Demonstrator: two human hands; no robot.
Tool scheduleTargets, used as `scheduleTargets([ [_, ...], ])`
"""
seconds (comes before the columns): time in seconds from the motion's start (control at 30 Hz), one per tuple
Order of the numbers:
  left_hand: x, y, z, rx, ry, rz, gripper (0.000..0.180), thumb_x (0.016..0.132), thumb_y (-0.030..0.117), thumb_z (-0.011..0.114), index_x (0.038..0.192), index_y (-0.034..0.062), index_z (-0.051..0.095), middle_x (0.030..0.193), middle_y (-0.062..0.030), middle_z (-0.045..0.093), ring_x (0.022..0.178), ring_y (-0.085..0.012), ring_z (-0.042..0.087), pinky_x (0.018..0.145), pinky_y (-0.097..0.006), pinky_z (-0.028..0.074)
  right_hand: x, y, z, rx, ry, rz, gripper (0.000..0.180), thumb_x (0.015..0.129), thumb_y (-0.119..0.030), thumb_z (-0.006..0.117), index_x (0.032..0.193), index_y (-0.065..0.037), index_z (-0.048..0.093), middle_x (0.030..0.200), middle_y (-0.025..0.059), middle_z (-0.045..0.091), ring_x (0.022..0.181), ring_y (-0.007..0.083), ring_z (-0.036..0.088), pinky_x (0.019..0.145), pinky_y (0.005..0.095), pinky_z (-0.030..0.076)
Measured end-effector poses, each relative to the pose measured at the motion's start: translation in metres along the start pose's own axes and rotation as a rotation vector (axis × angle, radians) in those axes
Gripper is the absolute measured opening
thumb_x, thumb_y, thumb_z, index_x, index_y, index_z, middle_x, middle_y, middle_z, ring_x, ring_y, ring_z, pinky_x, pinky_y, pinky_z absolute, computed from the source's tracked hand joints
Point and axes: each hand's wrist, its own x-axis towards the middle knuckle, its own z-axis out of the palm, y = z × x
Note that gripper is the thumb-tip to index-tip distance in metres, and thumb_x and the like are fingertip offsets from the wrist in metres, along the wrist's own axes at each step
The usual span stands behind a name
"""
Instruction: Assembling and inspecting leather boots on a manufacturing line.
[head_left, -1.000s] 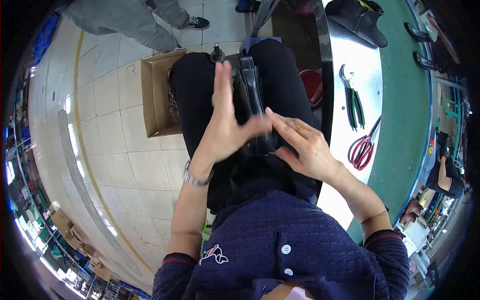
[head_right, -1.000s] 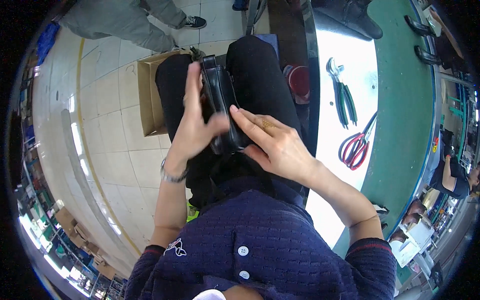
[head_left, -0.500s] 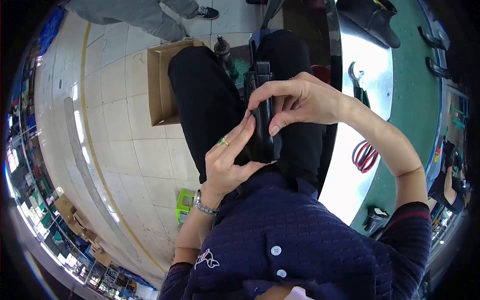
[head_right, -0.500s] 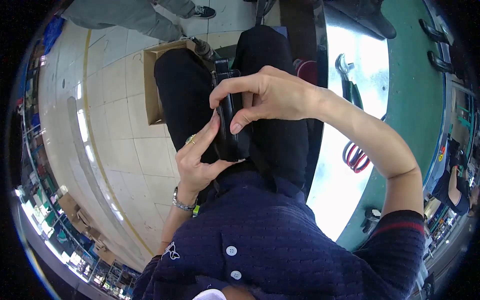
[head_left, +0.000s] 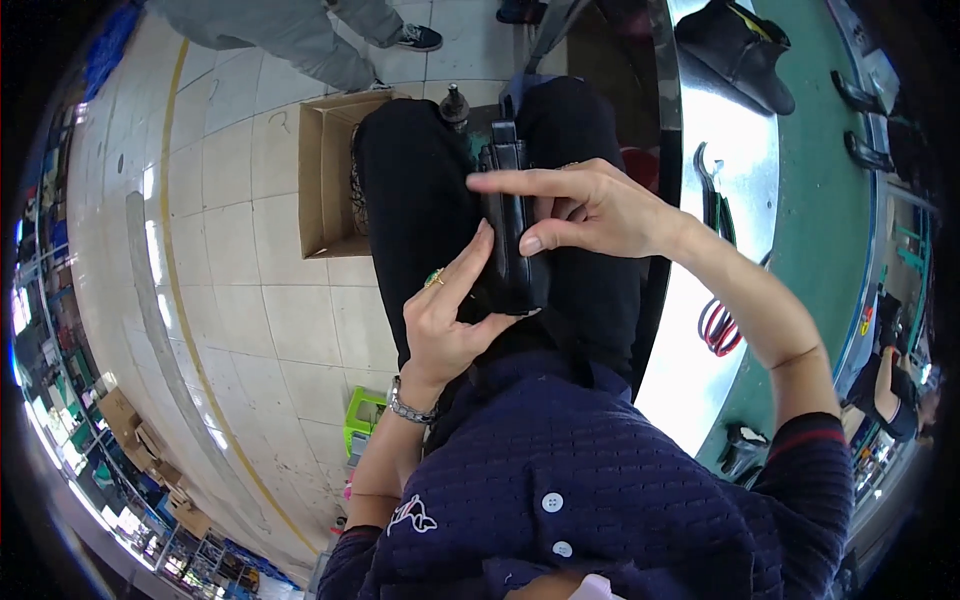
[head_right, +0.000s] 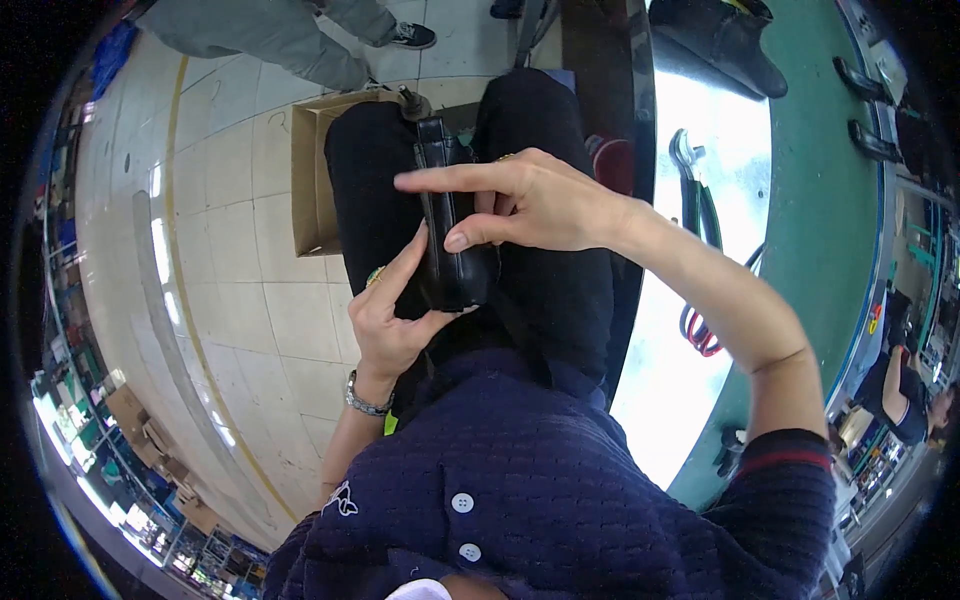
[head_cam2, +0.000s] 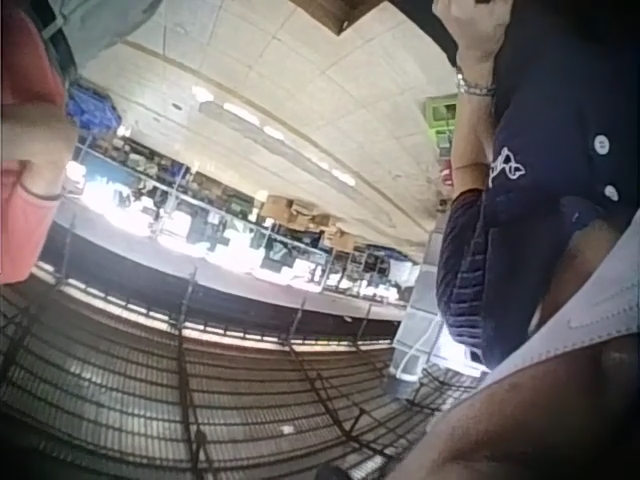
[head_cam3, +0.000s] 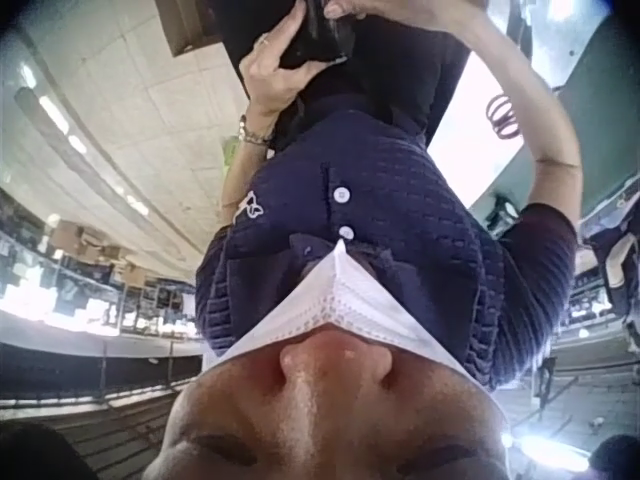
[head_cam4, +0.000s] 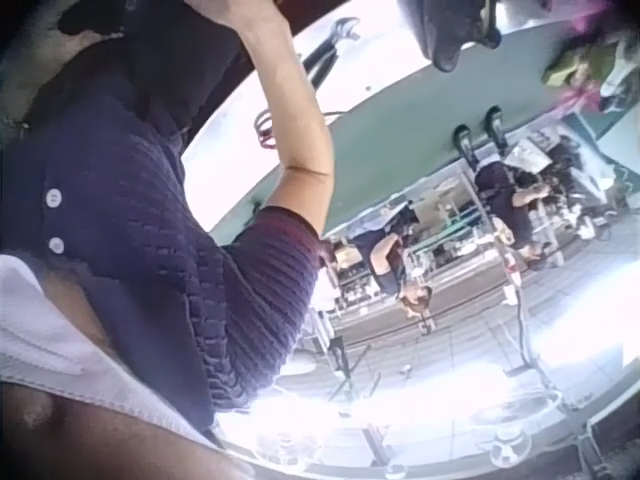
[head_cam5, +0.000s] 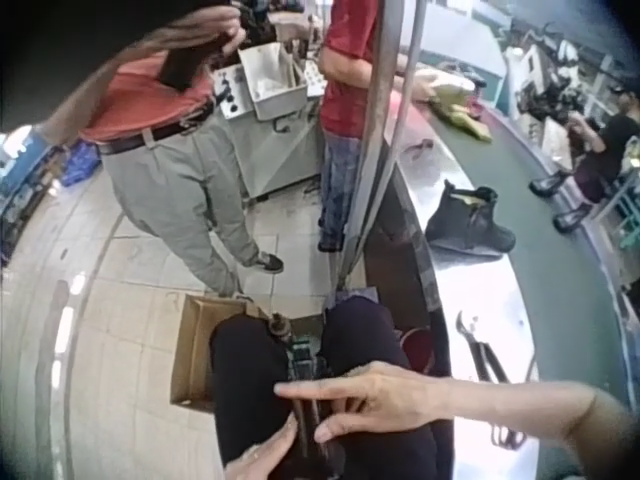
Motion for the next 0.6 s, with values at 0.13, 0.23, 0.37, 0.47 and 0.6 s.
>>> scheduleTargets([
  [0.13,-0.003,-0.001,-0.006,-0.079,0.001,-0.008,0.073,0.065,0.014,0.088,0.129,-0.0026,0.058,0.127,-0.0195,0.061,0.114,-0.0273,0.063,0.096,-0.033,0.051,-0.01,0.028,0.009,0.361,0.119,0.019,0.07,0.097,-0.025,0.059,0.155,-0.02,0.02,0.096,0.0059,0.065,0.084,0.0139,0.066,0.076,0.0274,0.056],
  [0.23,-0.003,-0.001,-0.005,-0.087,0.007,0.006,0.072,0.065,0.013,0.088,0.129,-0.0024,0.058,0.128,-0.0195,0.06,0.115,-0.0277,0.063,0.097,-0.033,0.051,-0.008,0.031,0.009,0.056,0.312,-0.073,0.068,0.094,-0.032,0.063,0.151,-0.013,0.032,0.133,0.0093,0.05,0.127,0.0226,0.047,0.112,0.0397,0.034],
  [0.37,-0.005,-0.005,0.005,-0.087,0.023,0.053,0.072,0.065,0.013,0.088,0.129,-0.0022,0.058,0.129,-0.0198,0.059,0.116,-0.0285,0.062,0.098,-0.034,0.05,-0.004,0.042,0.01,0.214,0.238,0.039,0.063,0.09,-0.034,0.069,0.143,-0.01,0.045,0.135,0.008,0.052,0.128,0.0223,0.047,0.115,0.0427,0.029],
  [0.47,-0.004,0.0,0.007,-0.082,0.037,0.052,0.071,0.065,0.013,0.088,0.128,-0.0021,0.059,0.129,-0.02,0.06,0.115,-0.028,0.062,0.097,-0.034,0.051,-0.003,0.043,0.007,0.23,0.213,0.049,0.065,0.088,-0.035,0.071,0.142,-0.01,0.045,0.133,0.0077,0.054,0.128,0.0222,0.047,0.115,0.0421,0.03],
  [0.6,-0.005,-0.003,0.011,-0.112,0.037,0.019,0.071,0.065,0.014,0.088,0.128,-0.0022,0.059,0.13,-0.0197,0.059,0.118,-0.0288,0.061,0.1,-0.035,0.049,-0.005,0.042,0.013,0.235,0.261,0.057,0.072,0.084,-0.051,0.071,0.141,-0.014,0.047,0.134,0.012,0.052,0.13,0.0281,0.045,0.112,0.0483,0.031],
])
